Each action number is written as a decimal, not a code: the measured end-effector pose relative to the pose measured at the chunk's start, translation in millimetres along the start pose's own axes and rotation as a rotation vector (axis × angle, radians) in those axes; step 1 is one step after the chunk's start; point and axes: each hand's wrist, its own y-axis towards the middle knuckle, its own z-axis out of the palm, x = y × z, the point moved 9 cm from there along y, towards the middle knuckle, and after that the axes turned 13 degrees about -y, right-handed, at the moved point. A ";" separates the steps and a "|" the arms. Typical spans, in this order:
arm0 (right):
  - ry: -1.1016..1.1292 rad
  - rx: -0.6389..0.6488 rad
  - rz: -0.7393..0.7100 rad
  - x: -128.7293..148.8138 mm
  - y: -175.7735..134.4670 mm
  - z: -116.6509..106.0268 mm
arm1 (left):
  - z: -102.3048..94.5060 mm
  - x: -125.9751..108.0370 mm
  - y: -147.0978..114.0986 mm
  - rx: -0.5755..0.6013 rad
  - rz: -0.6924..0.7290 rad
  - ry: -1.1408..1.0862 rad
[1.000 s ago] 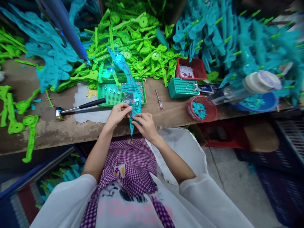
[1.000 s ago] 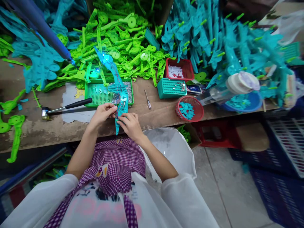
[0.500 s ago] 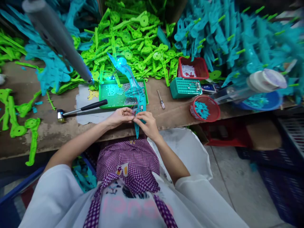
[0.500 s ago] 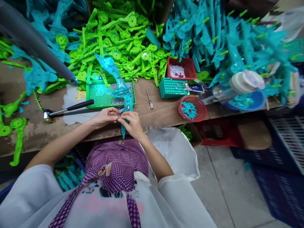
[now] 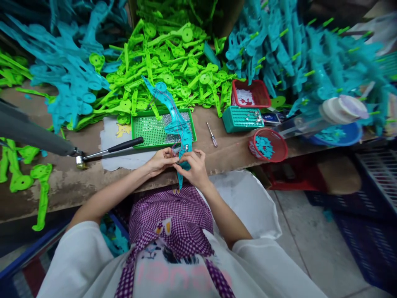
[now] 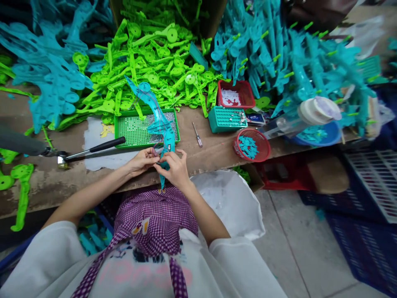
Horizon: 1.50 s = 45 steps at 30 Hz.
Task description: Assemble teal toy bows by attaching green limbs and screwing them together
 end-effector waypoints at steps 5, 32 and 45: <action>0.125 -0.046 0.036 -9.3 2.2 -24.5 | 7.5 -8.0 -3.8 0.096 0.147 0.146; 0.388 0.362 0.155 -103.2 33.8 -59.0 | -54.0 2.7 -218.6 -0.540 0.955 1.057; 0.016 0.626 -0.563 48.6 63.5 32.6 | -95.2 -131.9 -217.8 -1.054 1.273 0.559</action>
